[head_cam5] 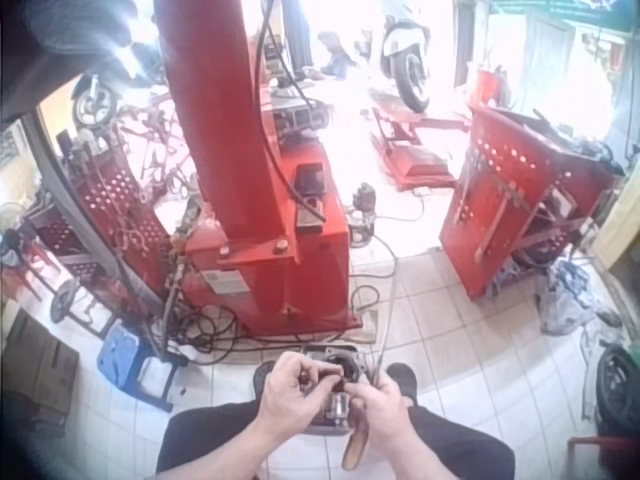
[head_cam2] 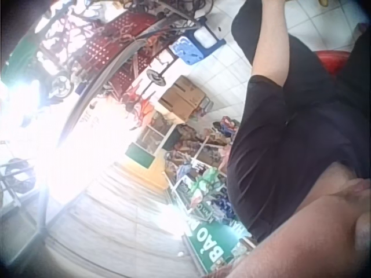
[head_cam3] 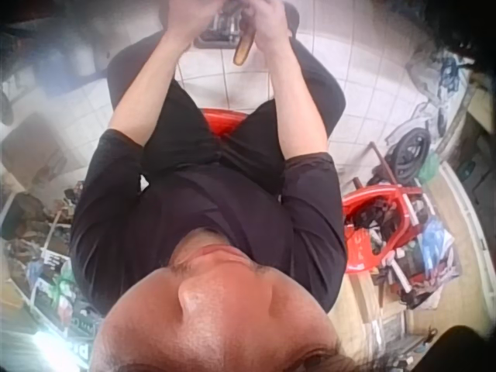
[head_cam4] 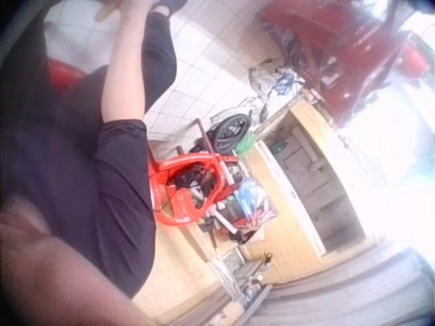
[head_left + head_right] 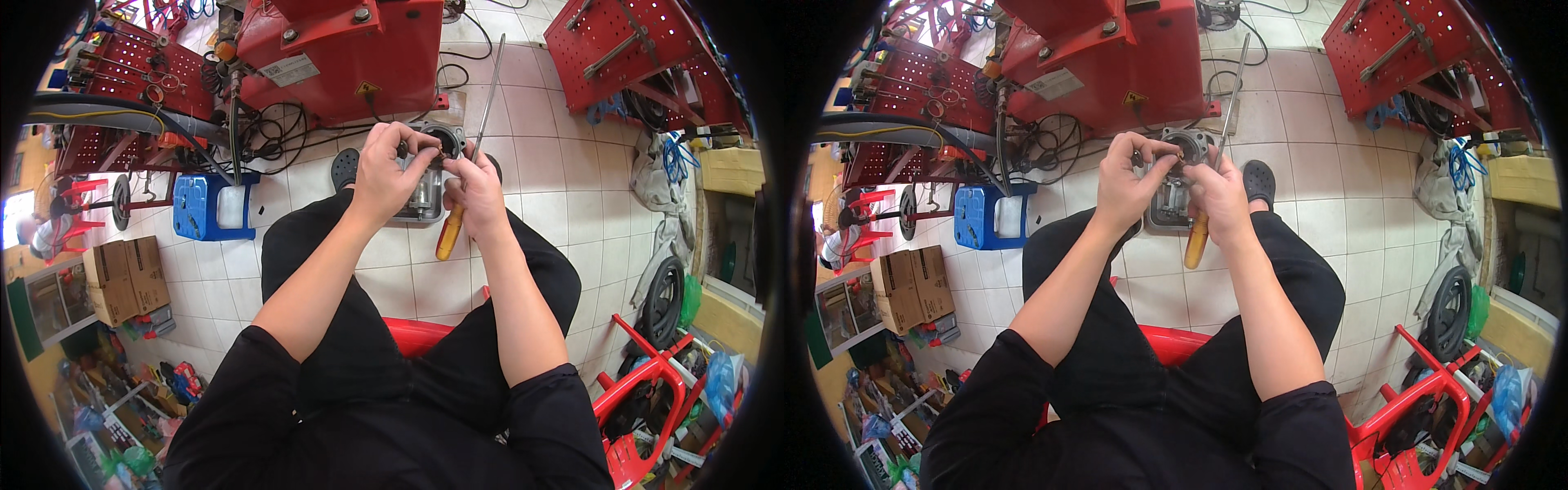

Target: The person sits on a red stool in a workshop and uses a screwdriver to disassemble a mechanical component, likely a carburetor, held over a metal tray. They remove small parts and screws, placing them into the tray, and continue to manipulate the component with both hands.

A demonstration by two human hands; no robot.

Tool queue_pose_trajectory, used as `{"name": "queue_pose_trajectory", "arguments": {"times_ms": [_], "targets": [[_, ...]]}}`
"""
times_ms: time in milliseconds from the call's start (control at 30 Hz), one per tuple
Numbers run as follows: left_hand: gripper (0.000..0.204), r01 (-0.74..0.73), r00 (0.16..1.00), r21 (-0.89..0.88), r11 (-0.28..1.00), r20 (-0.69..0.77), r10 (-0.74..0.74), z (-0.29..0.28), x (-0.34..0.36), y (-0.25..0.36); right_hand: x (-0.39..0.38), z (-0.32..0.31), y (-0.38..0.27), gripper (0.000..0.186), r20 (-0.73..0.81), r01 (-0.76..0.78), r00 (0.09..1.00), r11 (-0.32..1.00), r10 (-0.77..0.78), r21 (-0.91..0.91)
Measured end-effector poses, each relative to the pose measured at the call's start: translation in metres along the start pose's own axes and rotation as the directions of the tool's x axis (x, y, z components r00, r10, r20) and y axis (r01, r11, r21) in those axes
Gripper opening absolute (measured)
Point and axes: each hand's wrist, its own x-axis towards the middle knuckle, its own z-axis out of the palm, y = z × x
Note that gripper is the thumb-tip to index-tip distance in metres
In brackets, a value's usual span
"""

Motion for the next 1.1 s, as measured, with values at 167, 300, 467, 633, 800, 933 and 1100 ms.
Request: {"name": "queue_pose_trajectory", "arguments": {"times_ms": [167,300,467,633,800,933,1100], "targets": [[0.018,-0.047,0.999,0.102,0.994,0.016,0.046,-0.004,0.003,0.005,0.001,-0.003,0.001,0.021,0.009,-0.033,0.999,0.999,0.033,-0.012],[0.021,0.023,0.998,0.206,0.978,0.059,-0.036,-0.006,0.002,0.008,0.002,-0.001,0.003,0.018,-0.03,-0.034,0.999,0.995,0.032,-0.098],[0.023,0.057,0.995,0.27,0.961,0.067,-0.078,-0.006,0.001,0.005,0.003,0.0,0.004,0.018,-0.07,-0.034,0.997,0.985,0.022,-0.171],[0.023,0.024,0.994,0.312,0.95,0.093,-0.056,-0.006,0.001,0.007,0.004,-0.002,0.007,0.021,-0.056,-0.031,0.998,0.982,0.02,-0.188],[0.024,0.02,0.997,0.329,0.944,0.059,-0.042,-0.006,0.0,0.003,0.003,0.002,0.007,0.024,-0.038,-0.031,0.999,0.971,0.023,-0.236],[0.027,0.117,0.993,0.303,0.946,-0.005,-0.121,-0.007,0.001,0.007,0.003,0.001,0.009,0.026,-0.033,-0.024,0.999,0.968,0.016,-0.25],[0.034,0.274,0.962,0.047,0.96,-0.012,-0.274,-0.003,0.0,-0.004,0.005,-0.002,0.011,0.026,-0.007,-0.022,1.0,0.973,0.021,-0.23]]}}
